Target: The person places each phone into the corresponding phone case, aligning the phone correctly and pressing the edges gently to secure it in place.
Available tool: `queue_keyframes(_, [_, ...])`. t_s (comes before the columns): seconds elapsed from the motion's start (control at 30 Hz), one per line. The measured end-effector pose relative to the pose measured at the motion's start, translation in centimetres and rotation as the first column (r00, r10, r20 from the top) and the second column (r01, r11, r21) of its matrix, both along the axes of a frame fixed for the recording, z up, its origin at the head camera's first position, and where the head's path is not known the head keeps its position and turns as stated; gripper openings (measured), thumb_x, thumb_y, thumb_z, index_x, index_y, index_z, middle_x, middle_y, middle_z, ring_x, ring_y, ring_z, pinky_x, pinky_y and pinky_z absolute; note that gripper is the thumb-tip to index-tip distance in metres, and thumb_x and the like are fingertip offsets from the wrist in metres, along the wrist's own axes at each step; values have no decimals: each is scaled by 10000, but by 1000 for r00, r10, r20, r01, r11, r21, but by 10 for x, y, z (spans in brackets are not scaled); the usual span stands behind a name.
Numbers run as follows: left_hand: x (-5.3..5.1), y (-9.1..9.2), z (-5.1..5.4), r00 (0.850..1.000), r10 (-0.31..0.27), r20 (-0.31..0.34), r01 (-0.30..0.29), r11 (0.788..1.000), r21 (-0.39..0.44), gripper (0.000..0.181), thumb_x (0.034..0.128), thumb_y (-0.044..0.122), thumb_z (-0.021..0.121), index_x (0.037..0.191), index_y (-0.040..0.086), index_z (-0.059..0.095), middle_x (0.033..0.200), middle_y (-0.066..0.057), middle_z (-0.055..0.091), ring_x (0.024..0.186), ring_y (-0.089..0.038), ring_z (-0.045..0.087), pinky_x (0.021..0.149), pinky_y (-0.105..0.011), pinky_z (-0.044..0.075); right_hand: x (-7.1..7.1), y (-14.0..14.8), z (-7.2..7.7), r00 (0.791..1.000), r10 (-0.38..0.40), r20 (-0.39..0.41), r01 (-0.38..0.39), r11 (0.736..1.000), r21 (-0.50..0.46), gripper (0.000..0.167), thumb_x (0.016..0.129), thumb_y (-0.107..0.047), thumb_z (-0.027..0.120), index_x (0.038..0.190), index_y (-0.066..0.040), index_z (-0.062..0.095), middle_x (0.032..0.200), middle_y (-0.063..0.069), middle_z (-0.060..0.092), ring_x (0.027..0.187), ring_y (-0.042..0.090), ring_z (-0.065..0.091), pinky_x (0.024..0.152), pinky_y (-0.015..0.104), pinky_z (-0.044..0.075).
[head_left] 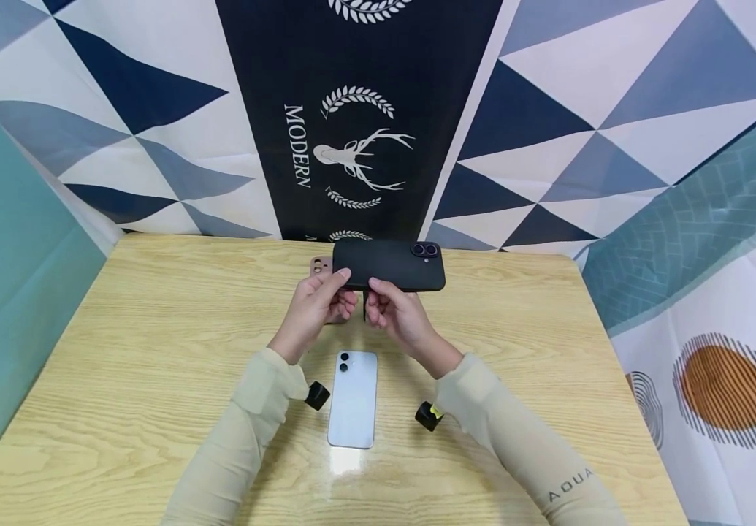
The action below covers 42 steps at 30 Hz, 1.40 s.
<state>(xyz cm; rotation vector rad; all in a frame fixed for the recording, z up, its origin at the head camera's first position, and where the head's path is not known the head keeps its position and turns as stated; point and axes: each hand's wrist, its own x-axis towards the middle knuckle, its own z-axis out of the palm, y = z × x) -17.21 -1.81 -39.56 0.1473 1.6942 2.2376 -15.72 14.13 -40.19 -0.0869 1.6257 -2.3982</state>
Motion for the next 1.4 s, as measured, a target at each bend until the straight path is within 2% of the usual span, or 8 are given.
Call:
queue_keyframes(0.17, [1,0,-1,1000,7,11,-7,1000,17,316,975,241,482,744,53,589,623,28,606,536,-54,549,543,-173,498,0,-1,3,999,-34,34,33,999,6,390,956,-116,414,583,-109,527,473,-45,488,435,60,392,450,181,317])
queue_keyframes(0.5, [0,-1,1,1000,5,-8,-5,1000,29,324,980,267,474,718,107,580,645,37,595,556,-61,542,551,-165,499,0,-2,5,1000,7,-20,-7,1000,9,376,981,-200,411,630,-98,498,486,-38,491,430,82,400,462,199,354])
queue_keyframes(0.67, [0,-1,0,1000,-15,-9,16,999,35,308,982,250,473,732,103,576,646,36,589,560,-58,538,560,-170,498,-2,-2,4,1000,-13,6,13,1000,23,392,981,-193,426,609,-100,510,486,-40,508,427,71,423,437,179,345])
queue_keyframes(0.93, [1,1,-1,999,-41,-23,42,998,46,329,985,208,462,695,94,565,605,40,571,533,-57,536,536,-173,496,-3,-1,1,999,-31,-18,31,999,16,395,969,-147,412,593,-112,528,473,-44,512,410,57,408,410,159,315])
queue_keyframes(1.0, [0,0,0,998,-59,-16,59,998,21,329,982,223,473,696,90,569,601,37,578,536,-63,546,534,-179,501,-3,0,0,999,-38,-35,39,999,22,390,964,-131,415,593,-114,536,479,-48,512,413,56,408,415,159,311])
queue_keyframes(1.1, [0,-4,2,995,-104,-3,104,992,-74,335,969,277,499,711,86,590,594,30,584,542,-77,552,538,-199,504,-2,3,1,998,-45,-52,46,999,27,378,956,-108,416,600,-115,546,490,-48,510,426,61,406,429,166,307])
queue_keyframes(1.23, [-1,-9,7,987,-161,-11,155,967,-202,392,963,337,497,753,23,600,562,30,541,530,-96,508,523,-218,470,-1,4,1,998,-42,-43,43,999,18,383,953,-101,406,597,-108,546,497,-42,506,439,69,402,446,170,314])
queue_keyframes(1.4, [0,-8,9,986,-166,-18,158,962,-222,435,979,329,452,725,-8,553,519,39,458,494,-102,439,485,-201,378,-1,2,2,999,-26,-34,25,1000,-15,386,961,-98,386,610,-112,548,498,-42,512,439,70,415,438,153,317])
